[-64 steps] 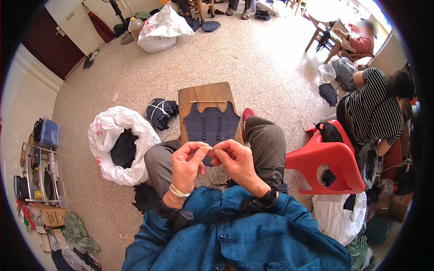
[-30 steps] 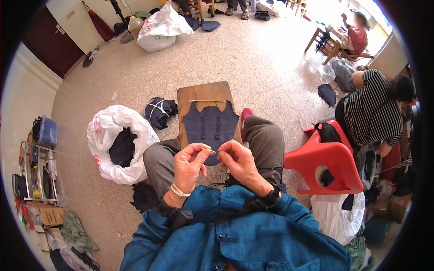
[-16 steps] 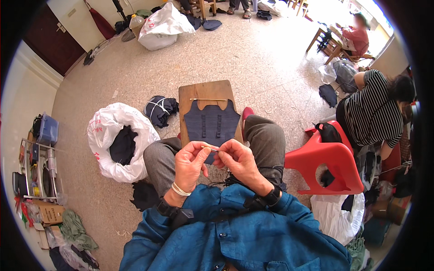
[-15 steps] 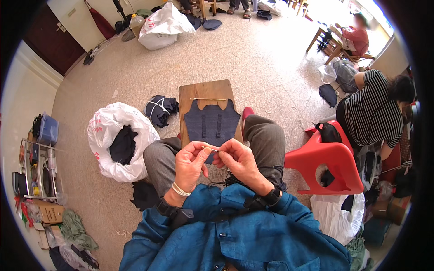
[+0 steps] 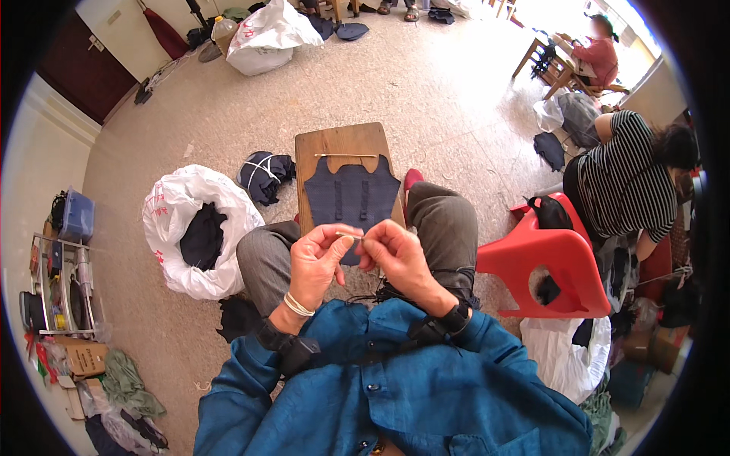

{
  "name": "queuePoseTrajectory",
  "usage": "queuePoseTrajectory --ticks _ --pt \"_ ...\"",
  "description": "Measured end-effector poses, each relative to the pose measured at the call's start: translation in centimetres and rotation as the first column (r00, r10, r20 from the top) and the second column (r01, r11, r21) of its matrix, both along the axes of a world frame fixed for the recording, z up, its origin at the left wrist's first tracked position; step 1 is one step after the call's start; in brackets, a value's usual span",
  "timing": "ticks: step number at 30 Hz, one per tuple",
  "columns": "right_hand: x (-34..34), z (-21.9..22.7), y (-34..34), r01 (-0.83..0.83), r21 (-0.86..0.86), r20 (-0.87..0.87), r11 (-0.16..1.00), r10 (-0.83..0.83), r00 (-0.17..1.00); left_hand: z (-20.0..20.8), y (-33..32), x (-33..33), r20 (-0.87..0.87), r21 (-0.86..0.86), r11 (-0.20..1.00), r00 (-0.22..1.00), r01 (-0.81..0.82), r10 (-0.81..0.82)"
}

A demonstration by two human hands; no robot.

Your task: The recorder uses a needle and thread to manually stitch together components of a shoe upper while seated in a workshop.

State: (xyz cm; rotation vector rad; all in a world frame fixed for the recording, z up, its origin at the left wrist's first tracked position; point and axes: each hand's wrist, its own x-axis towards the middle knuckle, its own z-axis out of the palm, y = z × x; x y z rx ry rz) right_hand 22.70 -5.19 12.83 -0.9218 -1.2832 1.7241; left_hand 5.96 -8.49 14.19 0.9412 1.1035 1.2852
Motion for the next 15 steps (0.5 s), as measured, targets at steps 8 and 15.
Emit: queuePoseTrajectory --ticks 8,15 --pt "1.6 4.6 2.3 0.01 -0.161 -0.366 0.987 -0.069 0.928 0.2 0.0 3.1 0.297 -0.081 0.917 0.888 0.39 -0.351" --pt "12.4 5.6 5.2 0.402 0.03 -0.179 0.915 -0.391 0.903 -2.0 -1.9 0.2 0.075 -0.248 0.805 0.839 0.539 -0.538"
